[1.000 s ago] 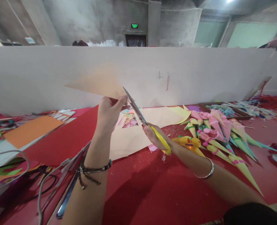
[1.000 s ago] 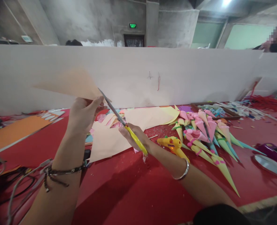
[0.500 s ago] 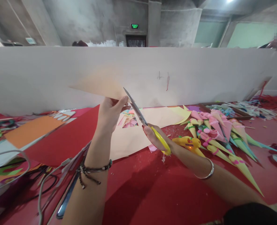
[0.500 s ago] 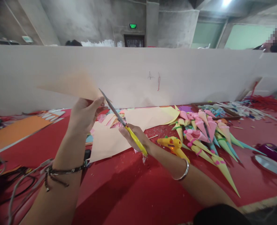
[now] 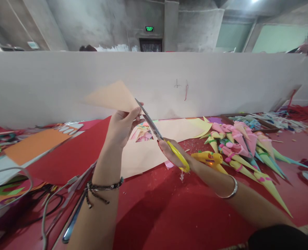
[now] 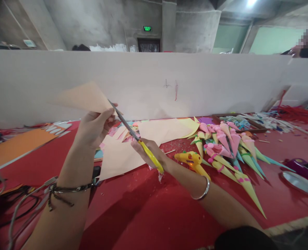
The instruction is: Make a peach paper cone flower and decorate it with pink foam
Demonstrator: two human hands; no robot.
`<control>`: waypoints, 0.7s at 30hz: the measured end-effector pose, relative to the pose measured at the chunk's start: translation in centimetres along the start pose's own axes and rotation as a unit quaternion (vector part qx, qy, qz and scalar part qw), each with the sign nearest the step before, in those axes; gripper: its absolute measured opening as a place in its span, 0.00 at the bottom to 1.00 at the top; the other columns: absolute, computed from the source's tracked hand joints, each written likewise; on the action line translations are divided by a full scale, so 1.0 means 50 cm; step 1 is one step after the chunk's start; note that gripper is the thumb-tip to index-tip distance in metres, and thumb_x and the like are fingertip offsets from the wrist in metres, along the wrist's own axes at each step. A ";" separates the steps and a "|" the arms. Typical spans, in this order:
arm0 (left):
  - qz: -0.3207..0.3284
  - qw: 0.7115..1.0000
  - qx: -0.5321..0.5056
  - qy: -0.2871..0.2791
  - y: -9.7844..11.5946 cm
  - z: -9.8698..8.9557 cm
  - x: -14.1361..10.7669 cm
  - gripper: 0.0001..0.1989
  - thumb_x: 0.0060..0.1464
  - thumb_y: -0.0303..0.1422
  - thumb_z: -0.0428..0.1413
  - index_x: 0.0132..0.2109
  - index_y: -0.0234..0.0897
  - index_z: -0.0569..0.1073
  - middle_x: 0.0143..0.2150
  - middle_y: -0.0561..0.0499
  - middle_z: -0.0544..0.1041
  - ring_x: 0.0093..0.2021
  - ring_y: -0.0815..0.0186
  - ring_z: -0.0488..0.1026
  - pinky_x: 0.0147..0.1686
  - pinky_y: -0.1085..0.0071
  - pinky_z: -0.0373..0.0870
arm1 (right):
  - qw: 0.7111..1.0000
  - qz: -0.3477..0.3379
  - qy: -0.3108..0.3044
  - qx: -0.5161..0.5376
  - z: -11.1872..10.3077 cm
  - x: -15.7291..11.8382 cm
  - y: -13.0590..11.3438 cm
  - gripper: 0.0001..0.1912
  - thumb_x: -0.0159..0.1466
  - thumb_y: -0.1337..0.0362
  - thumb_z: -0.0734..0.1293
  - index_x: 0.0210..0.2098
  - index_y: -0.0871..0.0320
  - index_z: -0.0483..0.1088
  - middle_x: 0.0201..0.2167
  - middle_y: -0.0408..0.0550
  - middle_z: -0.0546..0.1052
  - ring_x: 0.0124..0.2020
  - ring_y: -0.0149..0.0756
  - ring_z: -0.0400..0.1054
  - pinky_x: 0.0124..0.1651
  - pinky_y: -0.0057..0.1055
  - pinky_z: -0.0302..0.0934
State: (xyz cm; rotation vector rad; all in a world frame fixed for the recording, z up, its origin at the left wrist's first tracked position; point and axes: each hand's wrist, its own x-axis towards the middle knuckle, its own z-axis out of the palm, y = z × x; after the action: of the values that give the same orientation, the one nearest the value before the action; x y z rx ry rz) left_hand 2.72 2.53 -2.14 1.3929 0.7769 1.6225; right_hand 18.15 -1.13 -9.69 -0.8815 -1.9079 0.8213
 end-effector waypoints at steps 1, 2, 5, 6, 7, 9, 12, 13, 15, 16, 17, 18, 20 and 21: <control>-0.003 1.000 -0.002 0.001 -0.001 -0.001 0.001 0.02 0.44 0.28 0.56 0.28 0.35 0.73 0.21 0.56 0.64 0.21 0.76 0.63 0.25 0.79 0.69 | 1.000 0.000 -0.002 -0.002 0.000 0.000 0.001 0.19 0.62 0.50 0.50 0.22 0.55 0.48 0.20 0.37 0.51 0.21 0.27 0.46 0.24 0.27 0.46; -0.007 1.000 -0.004 0.001 -0.002 -0.003 0.002 0.02 0.44 0.29 0.56 0.28 0.35 0.73 0.21 0.56 0.64 0.21 0.76 0.63 0.25 0.79 0.69 | 1.000 0.000 -0.003 -0.003 0.000 0.000 0.001 0.19 0.62 0.50 0.50 0.21 0.55 0.48 0.19 0.37 0.51 0.21 0.27 0.46 0.24 0.27 0.46; -0.010 1.000 -0.005 0.005 -0.004 -0.005 0.004 0.02 0.44 0.29 0.57 0.27 0.36 0.72 0.19 0.57 0.62 0.21 0.76 0.63 0.27 0.78 0.70 | 1.000 -0.001 -0.005 -0.007 0.000 0.001 0.001 0.19 0.62 0.51 0.50 0.21 0.56 0.48 0.19 0.37 0.51 0.21 0.26 0.47 0.24 0.26 0.46; -0.008 1.000 -0.004 0.008 -0.005 -0.005 0.003 0.03 0.44 0.29 0.57 0.26 0.35 0.72 0.19 0.57 0.62 0.21 0.76 0.63 0.27 0.77 0.70 | 1.000 -0.002 -0.006 -0.009 -0.001 0.001 0.000 0.19 0.62 0.51 0.50 0.21 0.56 0.49 0.19 0.37 0.51 0.21 0.26 0.47 0.24 0.26 0.46; -0.007 1.000 -0.005 0.012 -0.005 -0.005 0.003 0.03 0.44 0.29 0.57 0.25 0.35 0.71 0.19 0.57 0.62 0.20 0.76 0.62 0.27 0.77 0.69 | 1.000 -0.003 -0.007 -0.011 -0.001 0.002 -0.001 0.18 0.62 0.52 0.50 0.21 0.56 0.49 0.19 0.37 0.52 0.21 0.26 0.48 0.24 0.26 0.46; -0.002 1.000 -0.005 0.028 -0.004 -0.006 0.002 0.04 0.43 0.30 0.58 0.25 0.35 0.71 0.19 0.58 0.62 0.19 0.77 0.61 0.26 0.77 0.68 | 1.000 -0.005 -0.009 -0.019 -0.004 0.005 -0.002 0.18 0.62 0.52 0.50 0.21 0.56 0.49 0.19 0.37 0.52 0.21 0.26 0.48 0.24 0.26 0.46; 0.026 0.995 0.060 0.080 0.003 -0.012 0.014 0.05 0.47 0.33 0.56 0.29 0.35 0.72 0.19 0.59 0.61 0.18 0.79 0.60 0.27 0.78 0.67 | 0.999 -0.004 -0.017 -0.030 -0.010 0.010 -0.001 0.18 0.61 0.51 0.53 0.21 0.56 0.50 0.18 0.37 0.53 0.21 0.25 0.48 0.23 0.25 0.45; 0.039 0.989 0.099 0.099 0.006 -0.015 0.025 0.06 0.51 0.34 0.53 0.31 0.36 0.71 0.19 0.59 0.62 0.19 0.79 0.60 0.28 0.78 0.67 | 0.999 -0.002 -0.023 -0.036 -0.012 0.011 -0.001 0.19 0.61 0.51 0.53 0.21 0.57 0.50 0.18 0.37 0.53 0.20 0.25 0.48 0.23 0.25 0.45; 0.051 0.979 0.159 0.121 0.009 -0.024 0.056 0.10 0.57 0.34 0.45 0.36 0.37 0.70 0.23 0.57 0.65 0.22 0.79 0.63 0.32 0.76 0.67 | 0.998 0.007 -0.035 -0.049 -0.016 0.014 -0.003 0.19 0.61 0.50 0.53 0.21 0.57 0.51 0.18 0.37 0.53 0.20 0.25 0.48 0.23 0.25 0.45; 0.053 0.973 0.188 0.126 0.007 -0.029 0.076 0.13 0.59 0.34 0.42 0.40 0.37 0.69 0.28 0.56 0.67 0.26 0.78 0.66 0.34 0.75 0.67 | 0.998 0.012 -0.039 -0.055 -0.019 0.014 -0.005 0.19 0.61 0.49 0.53 0.21 0.57 0.51 0.18 0.37 0.53 0.20 0.25 0.48 0.23 0.25 0.45; 0.048 0.965 0.226 0.125 0.002 -0.035 0.095 0.13 0.60 0.35 0.41 0.43 0.36 0.68 0.34 0.53 0.70 0.31 0.75 0.68 0.37 0.72 0.67 | 0.997 0.013 -0.040 -0.057 -0.022 0.014 -0.009 0.20 0.60 0.49 0.53 0.21 0.57 0.51 0.18 0.37 0.54 0.20 0.25 0.48 0.23 0.25 0.45; 0.038 0.952 0.275 0.127 -0.008 -0.042 0.114 0.13 0.59 0.35 0.44 0.46 0.34 0.66 0.40 0.50 0.70 0.37 0.70 0.69 0.38 0.68 0.68 | 0.998 0.011 -0.038 -0.057 -0.025 0.014 -0.014 0.20 0.60 0.49 0.53 0.21 0.57 0.51 0.18 0.37 0.54 0.20 0.25 0.48 0.23 0.25 0.46; -0.003 0.916 0.389 0.100 -0.038 -0.059 0.141 0.15 0.55 0.35 0.50 0.48 0.32 0.65 0.47 0.47 0.68 0.43 0.61 0.68 0.40 0.60 0.68 | 0.998 -0.005 -0.033 -0.053 -0.034 0.013 -0.026 0.20 0.60 0.48 0.53 0.21 0.57 0.51 0.19 0.38 0.54 0.21 0.26 0.49 0.25 0.26 0.47; -0.029 0.891 0.445 0.080 -0.057 -0.068 0.147 0.15 0.55 0.35 0.50 0.48 0.32 0.65 0.47 0.46 0.68 0.43 0.61 0.68 0.40 0.60 0.68 | 0.998 -0.014 -0.031 -0.048 -0.039 0.013 -0.032 0.20 0.60 0.49 0.53 0.21 0.57 0.51 0.19 0.38 0.54 0.22 0.26 0.49 0.25 0.26 0.47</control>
State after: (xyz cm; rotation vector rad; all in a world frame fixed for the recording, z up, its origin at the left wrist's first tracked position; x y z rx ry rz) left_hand -0.27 10.59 -1.87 1.8147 1.7935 1.3766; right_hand 19.21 -1.09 -7.31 -0.8943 -2.0237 0.7551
